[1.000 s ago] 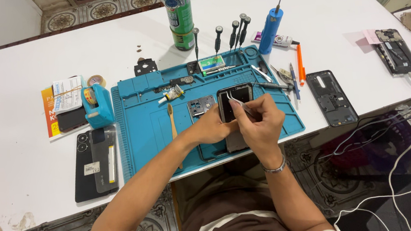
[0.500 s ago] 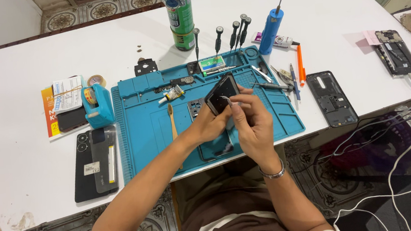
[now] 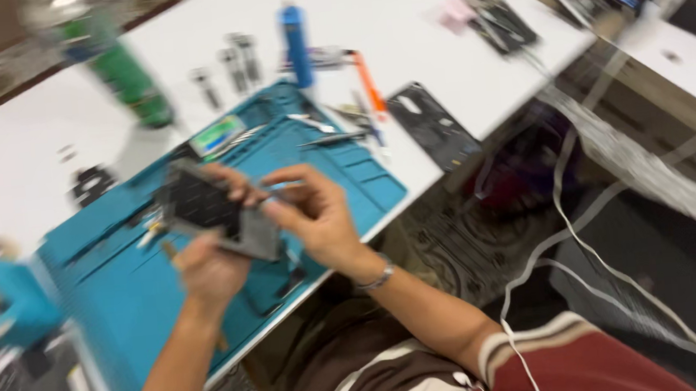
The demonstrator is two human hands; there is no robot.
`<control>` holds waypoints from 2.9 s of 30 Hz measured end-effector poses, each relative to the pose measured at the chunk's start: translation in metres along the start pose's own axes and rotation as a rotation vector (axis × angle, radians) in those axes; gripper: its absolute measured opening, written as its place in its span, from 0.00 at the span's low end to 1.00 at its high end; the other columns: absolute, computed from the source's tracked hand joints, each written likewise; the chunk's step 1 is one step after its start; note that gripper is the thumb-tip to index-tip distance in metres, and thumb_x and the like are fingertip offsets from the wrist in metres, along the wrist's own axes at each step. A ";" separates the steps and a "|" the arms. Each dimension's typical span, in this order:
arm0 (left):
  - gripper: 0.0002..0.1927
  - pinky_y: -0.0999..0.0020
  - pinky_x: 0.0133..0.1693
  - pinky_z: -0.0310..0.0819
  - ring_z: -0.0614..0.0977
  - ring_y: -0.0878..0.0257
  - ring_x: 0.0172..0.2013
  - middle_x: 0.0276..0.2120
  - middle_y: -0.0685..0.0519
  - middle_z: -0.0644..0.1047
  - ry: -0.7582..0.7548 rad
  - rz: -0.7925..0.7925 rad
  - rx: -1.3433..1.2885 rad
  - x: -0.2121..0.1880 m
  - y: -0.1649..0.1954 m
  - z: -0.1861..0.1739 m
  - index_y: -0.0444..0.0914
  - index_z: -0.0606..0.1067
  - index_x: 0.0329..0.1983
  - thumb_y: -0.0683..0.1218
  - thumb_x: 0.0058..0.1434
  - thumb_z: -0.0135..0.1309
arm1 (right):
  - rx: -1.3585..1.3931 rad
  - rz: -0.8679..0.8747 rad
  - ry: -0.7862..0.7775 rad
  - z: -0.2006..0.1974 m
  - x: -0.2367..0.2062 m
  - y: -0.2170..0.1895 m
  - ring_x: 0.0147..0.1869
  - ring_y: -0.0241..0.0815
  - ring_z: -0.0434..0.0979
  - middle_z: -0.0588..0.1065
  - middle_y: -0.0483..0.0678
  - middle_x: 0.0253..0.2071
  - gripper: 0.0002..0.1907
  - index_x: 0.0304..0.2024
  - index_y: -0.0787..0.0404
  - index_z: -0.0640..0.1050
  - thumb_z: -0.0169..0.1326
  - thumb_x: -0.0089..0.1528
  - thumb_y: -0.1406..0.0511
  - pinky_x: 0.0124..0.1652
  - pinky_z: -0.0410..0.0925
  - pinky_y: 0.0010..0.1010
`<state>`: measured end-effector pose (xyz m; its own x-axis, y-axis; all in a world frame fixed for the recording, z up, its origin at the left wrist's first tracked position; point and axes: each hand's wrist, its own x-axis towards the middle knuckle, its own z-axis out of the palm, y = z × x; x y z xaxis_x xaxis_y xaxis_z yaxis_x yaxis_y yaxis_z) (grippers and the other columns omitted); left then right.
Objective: The person uses a metal prying tool to separate the screen assembly from the smartphone chassis. They work along the edges to release adhesive, then lift and detach the screen from the frame.
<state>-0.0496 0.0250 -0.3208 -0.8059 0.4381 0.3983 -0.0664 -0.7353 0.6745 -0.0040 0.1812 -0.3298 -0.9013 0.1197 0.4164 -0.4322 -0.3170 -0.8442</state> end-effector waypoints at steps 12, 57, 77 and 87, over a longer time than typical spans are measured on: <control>0.35 0.69 0.42 0.73 0.70 0.62 0.38 0.40 0.51 0.65 0.130 -0.021 -0.194 0.046 0.000 -0.041 0.35 0.61 0.48 0.73 0.73 0.40 | -0.337 -0.001 -0.040 0.042 0.047 -0.012 0.37 0.34 0.78 0.81 0.52 0.39 0.33 0.62 0.59 0.73 0.71 0.57 0.59 0.39 0.65 0.22; 0.40 0.65 0.36 0.58 0.62 0.58 0.30 0.27 0.48 0.63 0.101 0.051 0.007 0.031 -0.003 -0.093 0.35 0.62 0.38 0.78 0.63 0.33 | -0.435 -0.086 0.176 0.088 0.018 0.028 0.28 0.29 0.78 0.78 0.46 0.29 0.25 0.54 0.59 0.79 0.67 0.59 0.54 0.32 0.70 0.16; 0.41 0.62 0.40 0.60 0.63 0.58 0.31 0.27 0.47 0.63 0.030 0.069 0.063 0.035 -0.020 -0.108 0.35 0.61 0.38 0.78 0.64 0.31 | -0.346 -0.135 0.160 0.068 0.018 0.030 0.23 0.21 0.69 0.72 0.37 0.22 0.23 0.52 0.55 0.79 0.68 0.61 0.51 0.27 0.61 0.14; 0.41 0.61 0.36 0.61 0.64 0.57 0.30 0.25 0.46 0.64 0.046 0.089 0.109 0.037 -0.021 -0.114 0.34 0.63 0.39 0.78 0.64 0.32 | -0.336 -0.142 0.155 0.067 0.018 0.034 0.23 0.20 0.69 0.71 0.34 0.21 0.23 0.51 0.55 0.79 0.68 0.62 0.50 0.27 0.61 0.14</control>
<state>-0.1450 -0.0029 -0.3911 -0.8319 0.3475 0.4325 0.0692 -0.7085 0.7023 -0.0330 0.1093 -0.3286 -0.8148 0.2888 0.5027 -0.5157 0.0349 -0.8560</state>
